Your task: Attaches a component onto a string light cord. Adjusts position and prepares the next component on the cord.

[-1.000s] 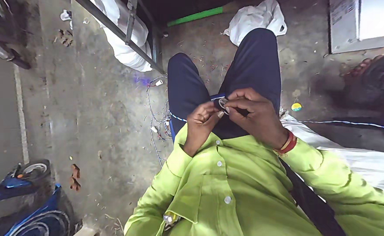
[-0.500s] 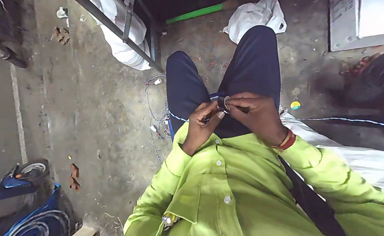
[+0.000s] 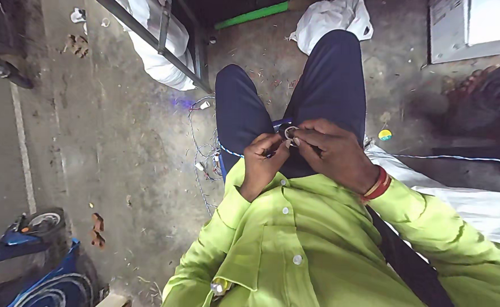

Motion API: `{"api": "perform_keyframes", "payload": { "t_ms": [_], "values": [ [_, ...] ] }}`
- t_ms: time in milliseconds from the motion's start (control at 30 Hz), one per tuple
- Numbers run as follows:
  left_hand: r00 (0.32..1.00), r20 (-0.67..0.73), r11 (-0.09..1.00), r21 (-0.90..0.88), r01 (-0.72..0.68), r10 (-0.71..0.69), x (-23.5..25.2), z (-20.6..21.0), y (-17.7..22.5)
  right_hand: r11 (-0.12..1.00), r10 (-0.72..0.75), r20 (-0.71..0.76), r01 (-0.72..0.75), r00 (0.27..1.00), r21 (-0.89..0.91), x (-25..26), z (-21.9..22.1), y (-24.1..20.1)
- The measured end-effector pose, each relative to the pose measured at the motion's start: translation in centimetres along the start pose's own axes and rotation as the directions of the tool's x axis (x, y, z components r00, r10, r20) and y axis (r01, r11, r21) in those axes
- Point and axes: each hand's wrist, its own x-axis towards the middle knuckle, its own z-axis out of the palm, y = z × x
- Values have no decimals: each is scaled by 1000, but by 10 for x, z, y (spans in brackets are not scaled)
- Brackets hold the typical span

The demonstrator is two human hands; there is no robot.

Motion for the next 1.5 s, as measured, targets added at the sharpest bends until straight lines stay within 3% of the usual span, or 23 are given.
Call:
{"api": "perform_keyframes", "payload": {
  "t_ms": [233,667,967,1367,1500],
  "values": [
    [1000,-11,998,60,20,-20,0,1,3,998,-47,-13,46,999,-36,0,3,2],
    [999,21,989,144,22,-26,-2,0,7,996,-68,102,73,992,-53,3,-3,5],
    [999,41,981,192,-9,1,-1,-1,6,982,-157,49,161,986,-97,3,3,10],
    [1000,-17,973,229,12,-9,-1,8,6,978,-135,-58,124,989,-169,2,20,5],
    [999,-9,991,132,33,-32,-3,7,6,986,-137,-85,127,987,-112,7,13,3]
  ]
}}
